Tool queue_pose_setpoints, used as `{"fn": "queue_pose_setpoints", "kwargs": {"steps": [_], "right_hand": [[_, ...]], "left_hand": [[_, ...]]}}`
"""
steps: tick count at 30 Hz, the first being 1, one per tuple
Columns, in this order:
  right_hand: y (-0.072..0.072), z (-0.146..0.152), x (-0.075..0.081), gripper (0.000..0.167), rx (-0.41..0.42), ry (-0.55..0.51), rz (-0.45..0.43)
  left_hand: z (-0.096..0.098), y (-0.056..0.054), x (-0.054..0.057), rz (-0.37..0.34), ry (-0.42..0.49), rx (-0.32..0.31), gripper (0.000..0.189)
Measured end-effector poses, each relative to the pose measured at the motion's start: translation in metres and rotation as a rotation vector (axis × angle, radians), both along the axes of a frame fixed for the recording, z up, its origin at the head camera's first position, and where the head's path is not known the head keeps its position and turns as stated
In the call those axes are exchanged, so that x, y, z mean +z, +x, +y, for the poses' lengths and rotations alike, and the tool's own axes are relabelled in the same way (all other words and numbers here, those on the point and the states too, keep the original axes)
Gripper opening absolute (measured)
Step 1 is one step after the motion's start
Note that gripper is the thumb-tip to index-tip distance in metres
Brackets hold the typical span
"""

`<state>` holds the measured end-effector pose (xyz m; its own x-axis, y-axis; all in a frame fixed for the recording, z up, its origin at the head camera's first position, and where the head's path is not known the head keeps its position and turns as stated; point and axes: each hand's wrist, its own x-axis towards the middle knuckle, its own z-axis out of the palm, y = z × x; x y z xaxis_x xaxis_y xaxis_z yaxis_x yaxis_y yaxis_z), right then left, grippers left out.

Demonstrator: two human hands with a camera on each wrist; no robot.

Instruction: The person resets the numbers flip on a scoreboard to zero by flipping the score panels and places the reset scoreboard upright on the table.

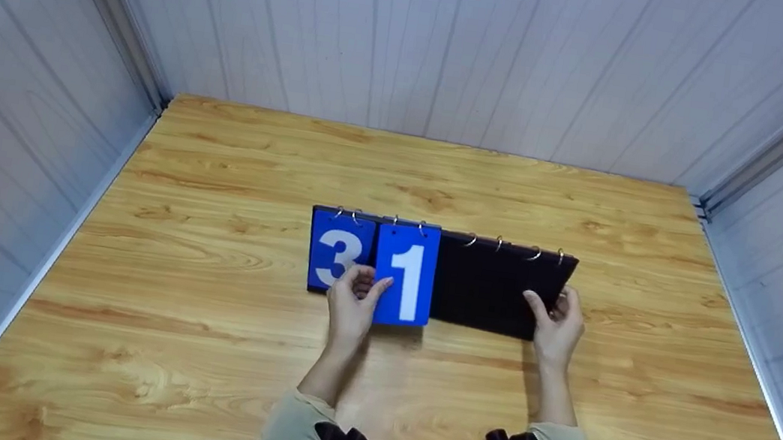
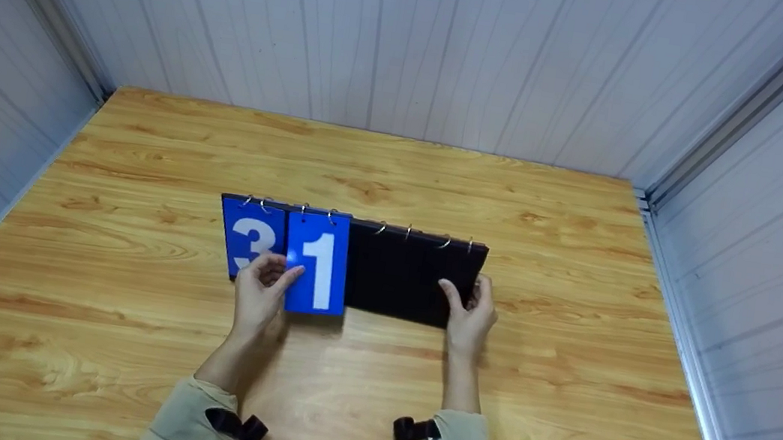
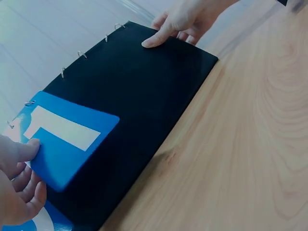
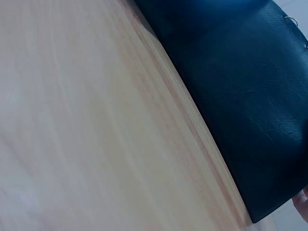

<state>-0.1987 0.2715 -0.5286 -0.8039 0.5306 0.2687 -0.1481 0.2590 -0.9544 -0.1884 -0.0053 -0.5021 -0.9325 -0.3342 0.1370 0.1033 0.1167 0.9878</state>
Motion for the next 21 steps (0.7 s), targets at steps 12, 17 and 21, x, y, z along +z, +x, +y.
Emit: {"fn": "queue_pose_setpoints", "kwargs": {"steps": [12, 17, 21], "right_hand": [[0.002, 0.000, 0.000, 0.036, -0.005, 0.000, -0.020], [0.002, -0.001, 0.001, 0.036, -0.011, 0.004, -0.018], [0.001, -0.001, 0.002, 0.035, -0.012, 0.003, -0.012]], "left_hand": [[-0.011, 0.021, 0.011, 0.135, 0.070, -0.085, 0.030], [-0.016, 0.025, 0.017, 0.186, 0.070, -0.148, 0.019], [-0.021, 0.025, 0.021, 0.303, 0.085, -0.238, 0.026]]}}
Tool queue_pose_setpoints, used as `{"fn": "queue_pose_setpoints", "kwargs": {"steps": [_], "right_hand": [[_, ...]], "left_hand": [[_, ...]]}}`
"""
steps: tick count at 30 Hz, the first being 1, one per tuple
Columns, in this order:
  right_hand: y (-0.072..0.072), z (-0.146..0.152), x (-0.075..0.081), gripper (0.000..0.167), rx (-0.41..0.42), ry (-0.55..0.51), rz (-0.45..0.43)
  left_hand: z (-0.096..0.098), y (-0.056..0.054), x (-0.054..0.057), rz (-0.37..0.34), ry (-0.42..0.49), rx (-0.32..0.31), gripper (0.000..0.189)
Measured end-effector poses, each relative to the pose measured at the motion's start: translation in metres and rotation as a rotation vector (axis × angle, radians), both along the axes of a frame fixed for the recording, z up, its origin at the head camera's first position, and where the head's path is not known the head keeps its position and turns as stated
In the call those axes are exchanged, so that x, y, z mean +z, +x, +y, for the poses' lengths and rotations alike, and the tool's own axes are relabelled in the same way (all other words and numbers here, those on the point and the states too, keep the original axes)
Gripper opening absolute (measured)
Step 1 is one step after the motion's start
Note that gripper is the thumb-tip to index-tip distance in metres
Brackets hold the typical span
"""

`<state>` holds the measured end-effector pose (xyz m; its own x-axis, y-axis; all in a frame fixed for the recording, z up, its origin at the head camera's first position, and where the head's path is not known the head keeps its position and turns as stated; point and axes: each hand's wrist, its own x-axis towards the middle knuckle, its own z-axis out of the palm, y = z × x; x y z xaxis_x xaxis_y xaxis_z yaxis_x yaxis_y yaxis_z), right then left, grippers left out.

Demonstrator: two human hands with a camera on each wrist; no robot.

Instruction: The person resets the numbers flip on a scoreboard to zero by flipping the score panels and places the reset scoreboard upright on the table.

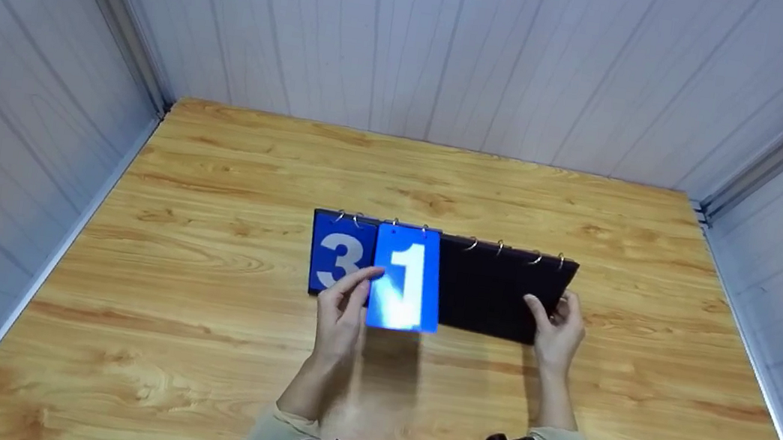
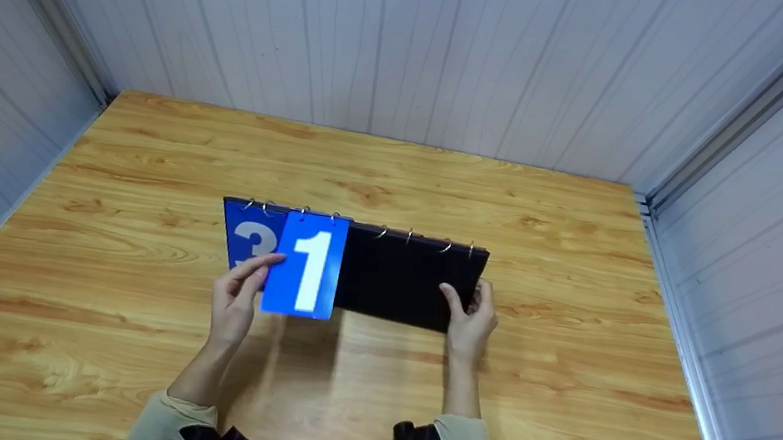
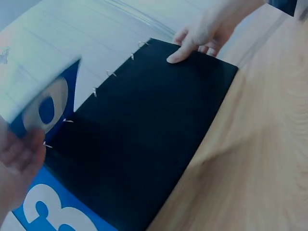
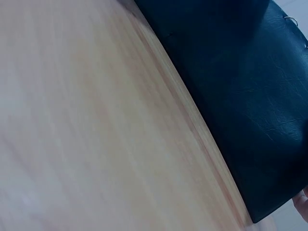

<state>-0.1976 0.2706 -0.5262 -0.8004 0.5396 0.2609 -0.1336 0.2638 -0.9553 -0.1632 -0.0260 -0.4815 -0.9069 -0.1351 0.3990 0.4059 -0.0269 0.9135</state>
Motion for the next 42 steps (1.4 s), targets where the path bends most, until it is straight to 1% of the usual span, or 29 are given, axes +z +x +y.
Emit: {"fn": "queue_pose_setpoints", "kwargs": {"steps": [2, 5, 6, 9, 13, 16, 18, 22, 27, 31, 34, 36, 42], "right_hand": [[0.000, 0.000, 0.001, 0.035, -0.003, 0.002, 0.000], [0.001, 0.000, 0.001, 0.035, -0.004, 0.004, -0.002], [0.001, 0.000, 0.001, 0.035, -0.005, 0.007, -0.004], [0.002, 0.000, 0.000, 0.034, -0.004, 0.010, -0.005], [0.002, 0.000, 0.000, 0.035, -0.002, 0.015, 0.000], [0.002, 0.001, 0.000, 0.036, -0.005, 0.014, 0.004], [0.002, 0.001, 0.000, 0.035, -0.008, 0.017, 0.004], [0.002, 0.002, -0.002, 0.033, -0.008, 0.032, 0.009], [0.001, 0.003, -0.004, 0.034, 0.004, 0.041, 0.020], [0.001, 0.003, -0.003, 0.036, 0.008, 0.038, 0.014], [0.000, 0.004, -0.003, 0.038, 0.013, 0.029, 0.013], [0.000, 0.004, -0.002, 0.039, 0.019, 0.018, 0.017], [0.000, 0.003, -0.001, 0.037, 0.029, 0.010, 0.011]], "left_hand": [[-0.003, -0.002, 0.001, 0.072, -0.002, -0.043, 0.029], [-0.006, -0.007, 0.004, 0.155, -0.043, -0.061, 0.026], [-0.007, -0.009, 0.005, 0.178, -0.059, -0.050, 0.024], [-0.008, -0.016, 0.008, 0.253, -0.100, 0.018, 0.019], [-0.009, -0.028, 0.016, 0.346, -0.141, 0.117, 0.020], [-0.010, -0.036, 0.025, 0.389, -0.169, 0.136, 0.021], [-0.011, -0.041, 0.032, 0.408, -0.174, 0.125, 0.020], [-0.013, -0.051, 0.045, 0.411, -0.173, 0.100, 0.015], [-0.014, -0.067, 0.060, 0.411, -0.234, 0.117, 0.006], [-0.013, -0.081, 0.070, 0.406, -0.256, 0.100, 0.005], [-0.011, -0.091, 0.078, 0.379, -0.271, 0.097, 0.006], [-0.010, -0.098, 0.081, 0.354, -0.289, 0.108, 0.006], [-0.006, -0.119, 0.085, 0.255, -0.312, 0.122, 0.007]]}}
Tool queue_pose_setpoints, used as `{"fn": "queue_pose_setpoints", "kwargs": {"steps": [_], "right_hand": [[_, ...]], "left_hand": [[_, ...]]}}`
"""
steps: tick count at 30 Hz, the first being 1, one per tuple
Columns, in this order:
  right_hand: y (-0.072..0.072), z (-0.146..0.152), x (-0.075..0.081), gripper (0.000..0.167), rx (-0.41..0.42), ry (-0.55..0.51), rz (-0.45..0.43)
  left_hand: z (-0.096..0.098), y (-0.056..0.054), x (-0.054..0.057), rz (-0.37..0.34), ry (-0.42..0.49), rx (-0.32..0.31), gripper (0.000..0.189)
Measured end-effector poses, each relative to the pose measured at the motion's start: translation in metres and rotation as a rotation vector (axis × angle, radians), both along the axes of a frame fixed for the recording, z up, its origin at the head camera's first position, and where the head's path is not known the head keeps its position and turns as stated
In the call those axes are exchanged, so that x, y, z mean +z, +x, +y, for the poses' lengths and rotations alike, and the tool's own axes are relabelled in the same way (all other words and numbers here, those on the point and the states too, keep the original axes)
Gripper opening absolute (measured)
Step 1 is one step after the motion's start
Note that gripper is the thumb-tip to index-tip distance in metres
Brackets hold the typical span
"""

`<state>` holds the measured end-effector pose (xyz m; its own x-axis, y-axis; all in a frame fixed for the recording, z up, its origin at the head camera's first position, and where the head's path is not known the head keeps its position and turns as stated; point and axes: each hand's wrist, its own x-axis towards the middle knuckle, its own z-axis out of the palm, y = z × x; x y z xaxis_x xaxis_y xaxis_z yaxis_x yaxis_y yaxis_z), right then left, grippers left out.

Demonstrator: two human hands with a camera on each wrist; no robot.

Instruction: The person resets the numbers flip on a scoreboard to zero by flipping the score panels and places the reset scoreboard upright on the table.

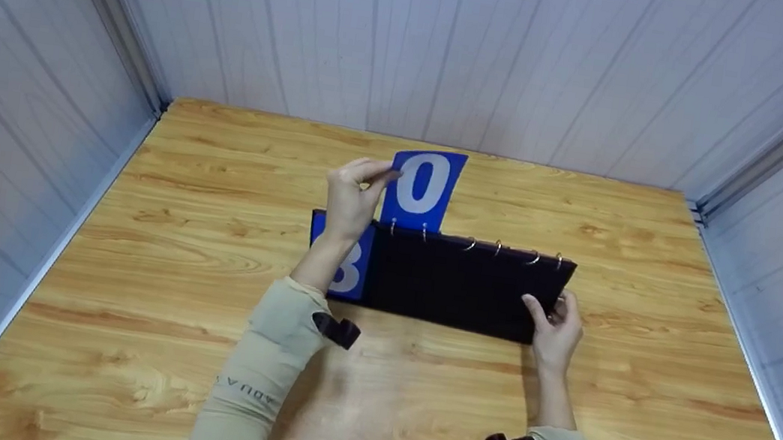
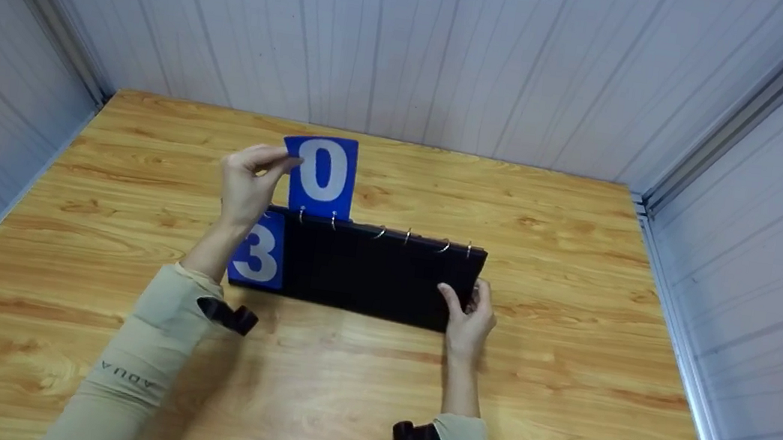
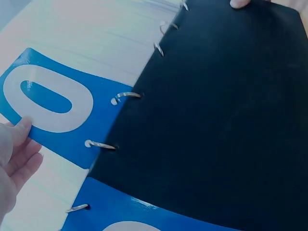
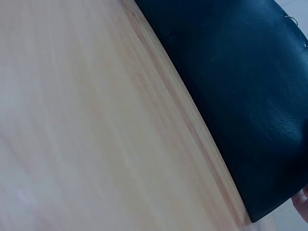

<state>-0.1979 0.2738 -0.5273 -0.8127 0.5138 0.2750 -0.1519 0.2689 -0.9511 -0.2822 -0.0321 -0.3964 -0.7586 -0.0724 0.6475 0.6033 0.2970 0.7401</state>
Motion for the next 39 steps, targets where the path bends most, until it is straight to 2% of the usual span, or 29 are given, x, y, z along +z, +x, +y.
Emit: {"fn": "queue_pose_setpoints", "kwargs": {"steps": [7, 13, 15, 21, 27, 32, 35, 39], "right_hand": [[0.000, 0.000, 0.002, 0.037, 0.010, -0.017, 0.003], [0.000, 0.001, 0.003, 0.036, 0.009, -0.006, -0.010], [0.000, 0.001, 0.003, 0.036, 0.009, 0.003, -0.013], [-0.001, 0.001, 0.000, 0.033, 0.000, 0.031, -0.004], [-0.002, 0.002, 0.000, 0.034, -0.007, 0.036, -0.008], [-0.002, 0.001, 0.000, 0.035, -0.003, 0.024, -0.016], [-0.002, 0.001, 0.001, 0.036, 0.000, 0.025, -0.014], [-0.003, 0.001, 0.002, 0.036, 0.000, 0.029, -0.004]], "left_hand": [[0.005, -0.019, -0.001, -0.117, -0.009, 0.032, 0.010], [0.008, -0.030, -0.007, -0.247, -0.061, 0.050, 0.012], [0.009, -0.032, -0.008, -0.307, -0.088, 0.060, 0.014], [0.009, -0.038, -0.010, -0.469, -0.252, 0.118, 0.018], [0.008, -0.038, -0.008, -0.558, -0.337, 0.109, 0.030], [0.002, -0.034, -0.005, -0.523, -0.381, 0.125, 0.033], [-0.003, -0.028, -0.004, -0.439, -0.352, 0.139, 0.033], [-0.010, -0.014, -0.007, -0.287, -0.232, 0.154, 0.027]]}}
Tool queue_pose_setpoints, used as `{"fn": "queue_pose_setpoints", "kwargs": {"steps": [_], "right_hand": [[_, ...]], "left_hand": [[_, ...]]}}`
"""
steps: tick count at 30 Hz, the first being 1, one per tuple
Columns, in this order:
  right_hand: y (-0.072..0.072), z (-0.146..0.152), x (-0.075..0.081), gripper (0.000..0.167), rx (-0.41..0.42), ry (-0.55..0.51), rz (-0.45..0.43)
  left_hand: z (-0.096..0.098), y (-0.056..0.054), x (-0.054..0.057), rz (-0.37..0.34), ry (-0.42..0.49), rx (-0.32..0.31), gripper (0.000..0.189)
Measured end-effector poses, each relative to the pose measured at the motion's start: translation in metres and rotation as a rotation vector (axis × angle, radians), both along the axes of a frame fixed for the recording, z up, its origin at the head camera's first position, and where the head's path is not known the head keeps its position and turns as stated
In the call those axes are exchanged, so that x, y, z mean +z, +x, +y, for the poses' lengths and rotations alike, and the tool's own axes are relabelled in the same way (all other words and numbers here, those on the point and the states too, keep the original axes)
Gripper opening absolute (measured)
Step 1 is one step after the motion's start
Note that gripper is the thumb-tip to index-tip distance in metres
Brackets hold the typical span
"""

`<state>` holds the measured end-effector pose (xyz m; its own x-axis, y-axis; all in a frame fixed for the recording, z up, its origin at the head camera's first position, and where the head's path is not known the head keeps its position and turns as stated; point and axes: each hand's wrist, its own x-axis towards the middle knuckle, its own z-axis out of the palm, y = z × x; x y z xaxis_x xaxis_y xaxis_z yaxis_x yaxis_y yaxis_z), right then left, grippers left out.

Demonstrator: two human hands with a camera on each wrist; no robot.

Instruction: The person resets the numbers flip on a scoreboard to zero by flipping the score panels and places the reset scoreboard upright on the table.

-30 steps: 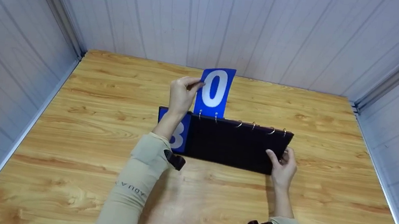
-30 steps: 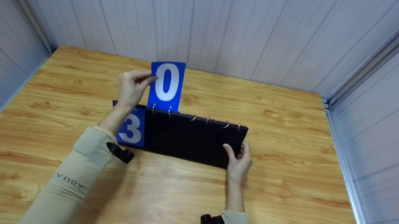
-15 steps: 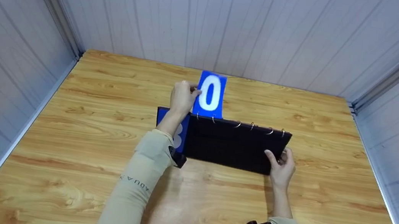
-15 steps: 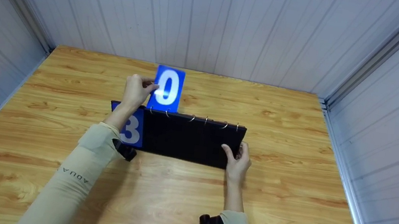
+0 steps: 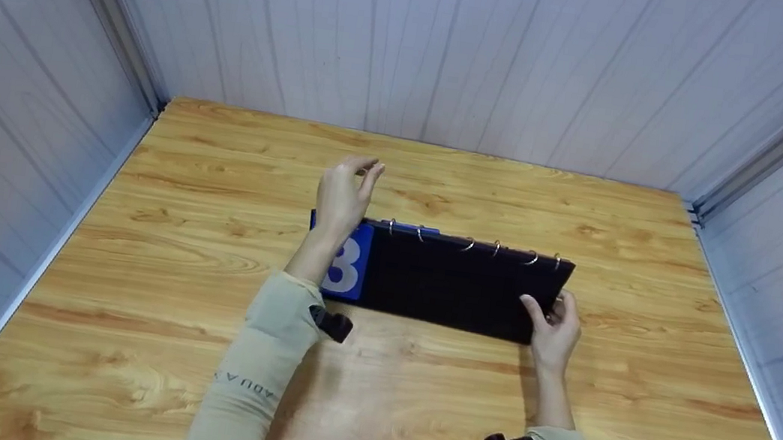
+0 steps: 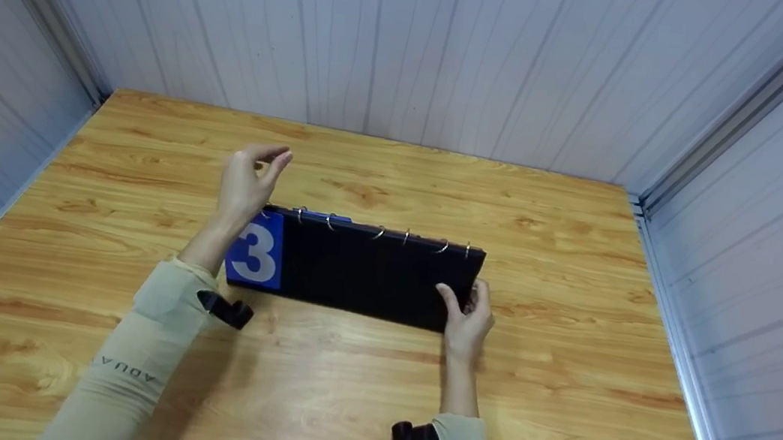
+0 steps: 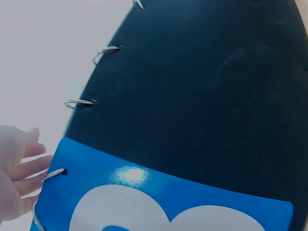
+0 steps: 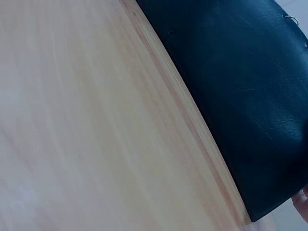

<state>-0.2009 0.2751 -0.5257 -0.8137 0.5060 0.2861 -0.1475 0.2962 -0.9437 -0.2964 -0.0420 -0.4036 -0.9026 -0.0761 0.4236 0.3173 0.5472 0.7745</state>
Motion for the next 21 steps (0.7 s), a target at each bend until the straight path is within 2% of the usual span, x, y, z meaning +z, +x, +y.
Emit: {"fn": "queue_pose_setpoints", "kwargs": {"steps": [3, 6, 13, 17, 21], "right_hand": [[-0.001, 0.000, 0.000, 0.036, -0.001, 0.005, 0.006], [-0.001, -0.001, 0.000, 0.034, -0.002, 0.011, 0.007], [0.001, 0.001, -0.001, 0.038, -0.010, -0.022, -0.011], [0.001, 0.001, 0.001, 0.041, -0.014, -0.023, -0.026], [0.001, 0.000, 0.002, 0.038, -0.014, -0.029, -0.027]], "left_hand": [[-0.007, 0.012, -0.004, 0.097, 0.084, 0.035, 0.023], [-0.013, 0.024, -0.010, 0.142, 0.163, 0.092, 0.021], [-0.025, 0.055, -0.036, 0.178, 0.286, 0.214, 0.014], [-0.028, 0.067, -0.050, 0.193, 0.318, 0.255, 0.014], [-0.028, 0.079, -0.059, 0.162, 0.341, 0.275, 0.015]]}}
